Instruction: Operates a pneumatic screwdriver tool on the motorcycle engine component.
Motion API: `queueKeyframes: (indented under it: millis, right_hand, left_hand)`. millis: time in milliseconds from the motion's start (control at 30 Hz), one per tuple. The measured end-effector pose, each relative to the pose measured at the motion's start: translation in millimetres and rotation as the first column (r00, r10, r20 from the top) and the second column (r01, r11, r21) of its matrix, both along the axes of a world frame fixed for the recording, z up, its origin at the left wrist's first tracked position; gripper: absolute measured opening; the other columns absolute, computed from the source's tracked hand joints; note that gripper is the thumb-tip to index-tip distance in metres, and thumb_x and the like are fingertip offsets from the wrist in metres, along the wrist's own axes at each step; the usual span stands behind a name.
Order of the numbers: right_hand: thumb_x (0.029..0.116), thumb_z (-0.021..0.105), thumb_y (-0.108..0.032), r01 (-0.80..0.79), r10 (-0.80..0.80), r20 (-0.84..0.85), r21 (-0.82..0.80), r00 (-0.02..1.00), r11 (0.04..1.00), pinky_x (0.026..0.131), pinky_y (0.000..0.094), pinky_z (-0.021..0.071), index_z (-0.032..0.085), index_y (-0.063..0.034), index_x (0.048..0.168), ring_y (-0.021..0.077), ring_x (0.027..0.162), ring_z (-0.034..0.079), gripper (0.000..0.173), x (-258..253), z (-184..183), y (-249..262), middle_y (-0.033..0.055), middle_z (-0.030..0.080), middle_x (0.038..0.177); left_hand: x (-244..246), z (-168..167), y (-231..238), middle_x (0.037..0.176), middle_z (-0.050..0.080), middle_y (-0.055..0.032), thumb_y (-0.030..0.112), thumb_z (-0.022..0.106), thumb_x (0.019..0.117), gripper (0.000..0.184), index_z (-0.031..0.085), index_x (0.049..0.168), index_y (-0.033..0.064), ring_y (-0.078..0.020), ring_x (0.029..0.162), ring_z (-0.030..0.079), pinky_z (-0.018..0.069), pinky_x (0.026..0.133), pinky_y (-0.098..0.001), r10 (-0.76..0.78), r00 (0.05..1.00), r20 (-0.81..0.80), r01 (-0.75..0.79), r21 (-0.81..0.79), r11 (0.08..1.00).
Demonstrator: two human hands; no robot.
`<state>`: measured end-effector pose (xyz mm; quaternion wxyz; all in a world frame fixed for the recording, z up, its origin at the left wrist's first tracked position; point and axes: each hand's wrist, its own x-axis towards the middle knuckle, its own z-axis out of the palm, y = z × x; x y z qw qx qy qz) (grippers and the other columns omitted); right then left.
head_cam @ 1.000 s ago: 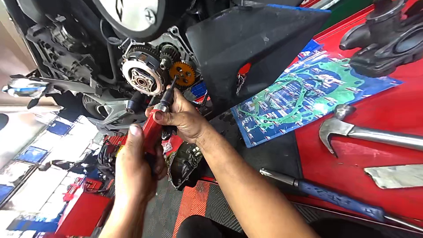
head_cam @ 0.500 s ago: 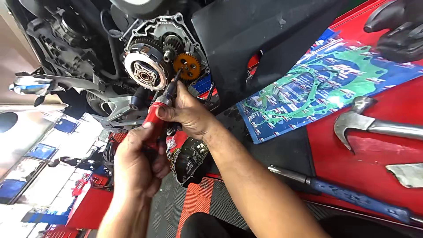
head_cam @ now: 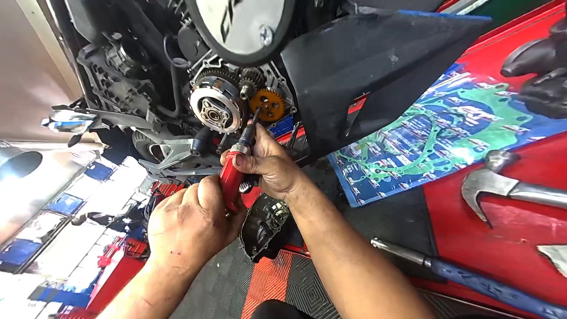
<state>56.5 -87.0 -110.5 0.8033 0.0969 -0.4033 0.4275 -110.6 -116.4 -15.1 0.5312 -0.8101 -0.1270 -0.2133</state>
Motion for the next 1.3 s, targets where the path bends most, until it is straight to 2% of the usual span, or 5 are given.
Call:
queueKeyframes:
  millis: [300,567,867,1067,1300]
  right_hand:
    - [0.0849,0.078,-0.003,0.034,-0.035,0.059,0.006,0.998,0.999,0.092,0.0428,0.0594,0.008,-0.0136,0.156,0.0257,0.1,0.071,0.1,2.9,0.1,-0.1,0.0164,0.065,0.111]
    - [0.0846,0.077,-0.002,0.017,-0.016,0.023,-0.039,1.0,0.999,0.086,0.0431,0.0615,0.013,-0.0154,0.156,0.0273,0.096,0.071,0.097,-2.4,0.2,-2.6,0.018,0.065,0.111]
    - [0.0837,0.081,-0.005,0.087,-0.084,0.036,-0.111,0.996,0.99,0.089,0.0431,0.0613,0.011,-0.0143,0.158,0.0272,0.098,0.071,0.102,-4.8,3.4,-3.9,0.0187,0.065,0.114]
    - [0.0799,0.085,-0.007,0.059,-0.054,0.057,-0.076,0.997,0.995,0.088,0.0418,0.0613,0.008,-0.0156,0.158,0.0259,0.098,0.071,0.11,-2.8,1.5,-3.5,0.0167,0.064,0.113]
    - [0.0851,0.076,-0.002,0.014,-0.013,0.054,-0.012,0.998,1.0,0.087,0.0416,0.0606,0.01,-0.0146,0.156,0.0243,0.096,0.07,0.098,-1.0,-0.9,-2.9,0.0157,0.063,0.111]
  left_hand:
    - [22.2,-36.6,-16.5,0.053,0.051,-0.0048,0.054,0.048,0.1016,0.049,0.066,0.097,0.0086,-0.0109,0.032,0.046,0.0446,0.03,-0.0278,0.619,0.574,0.536,0.814,-0.292,-0.502]
    - [-23.2,-18.3,-13.8,0.112,0.072,-0.0029,0.063,0.072,0.0847,0.084,0.051,0.148,0.0112,-0.0166,0.082,0.07,0.0599,0.065,-0.041,0.082,0.958,0.276,0.044,-0.421,0.906]
    - [-19.9,9.2,10.8,0.059,0.057,-0.0047,0.06,0.058,0.0848,0.055,0.062,0.083,0.0053,-0.0228,0.051,0.061,0.0491,0.047,-0.0409,-0.082,0.996,-0.02,0.08,-0.056,0.995]
    - [-8.9,-21.8,-5.8,0.057,0.065,-0.0065,0.051,0.053,0.0994,0.047,0.068,0.082,0.0097,-0.0155,0.043,0.061,0.0515,0.039,-0.0318,0.308,0.826,0.472,0.438,-0.881,0.176]
    - [6.3,-50.2,-26.3,0.05,0.059,-0.0113,0.092,0.021,0.087,0.091,0.062,0.084,0.0105,-0.0193,0.037,0.058,0.0486,0.036,-0.0321,0.633,0.611,0.476,0.783,-0.245,-0.571]
